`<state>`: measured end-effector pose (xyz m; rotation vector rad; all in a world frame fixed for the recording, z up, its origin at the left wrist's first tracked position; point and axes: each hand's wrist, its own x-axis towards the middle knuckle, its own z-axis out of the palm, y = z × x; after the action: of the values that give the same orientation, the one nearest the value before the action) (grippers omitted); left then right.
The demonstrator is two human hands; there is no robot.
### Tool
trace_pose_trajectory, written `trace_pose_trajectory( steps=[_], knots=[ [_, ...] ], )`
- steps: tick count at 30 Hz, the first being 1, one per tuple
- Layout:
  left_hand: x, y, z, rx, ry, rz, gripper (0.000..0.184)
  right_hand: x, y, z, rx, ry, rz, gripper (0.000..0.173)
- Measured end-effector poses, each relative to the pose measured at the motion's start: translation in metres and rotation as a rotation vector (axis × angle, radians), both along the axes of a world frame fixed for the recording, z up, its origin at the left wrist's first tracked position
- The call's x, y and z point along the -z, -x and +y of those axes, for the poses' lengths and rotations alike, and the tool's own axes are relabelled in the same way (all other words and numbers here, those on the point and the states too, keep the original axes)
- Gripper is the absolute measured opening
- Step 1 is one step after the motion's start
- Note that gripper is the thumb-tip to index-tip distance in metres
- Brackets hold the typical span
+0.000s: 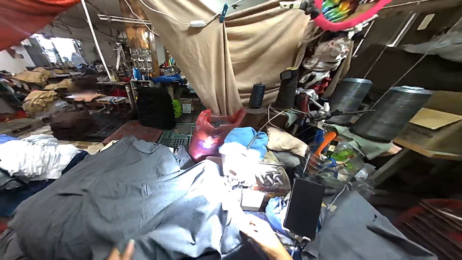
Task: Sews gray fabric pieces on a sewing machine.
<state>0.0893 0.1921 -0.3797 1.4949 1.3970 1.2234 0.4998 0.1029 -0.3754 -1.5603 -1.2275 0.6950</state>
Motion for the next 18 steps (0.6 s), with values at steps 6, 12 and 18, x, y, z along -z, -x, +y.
trace_pose_trajectory(
  steps=[6, 12, 18],
  knots=[
    [-0.209, 0.055, 0.112, -0.116, -0.74, 0.483, 0.037, 0.009, 0.073, 0.008, -0.011, -0.014, 0.636, 0.009],
    [-0.18, -0.048, 0.148, -0.029, -0.768, 0.64, 0.044, 0.017, 0.107, 0.007, 0.04, 0.008, 0.839, 0.009],
    [0.001, -0.154, 0.082, 0.457, -1.159, 0.516, 0.03, 0.013, 0.103, -0.017, 0.016, 0.039, 0.819, 0.003]
  ],
)
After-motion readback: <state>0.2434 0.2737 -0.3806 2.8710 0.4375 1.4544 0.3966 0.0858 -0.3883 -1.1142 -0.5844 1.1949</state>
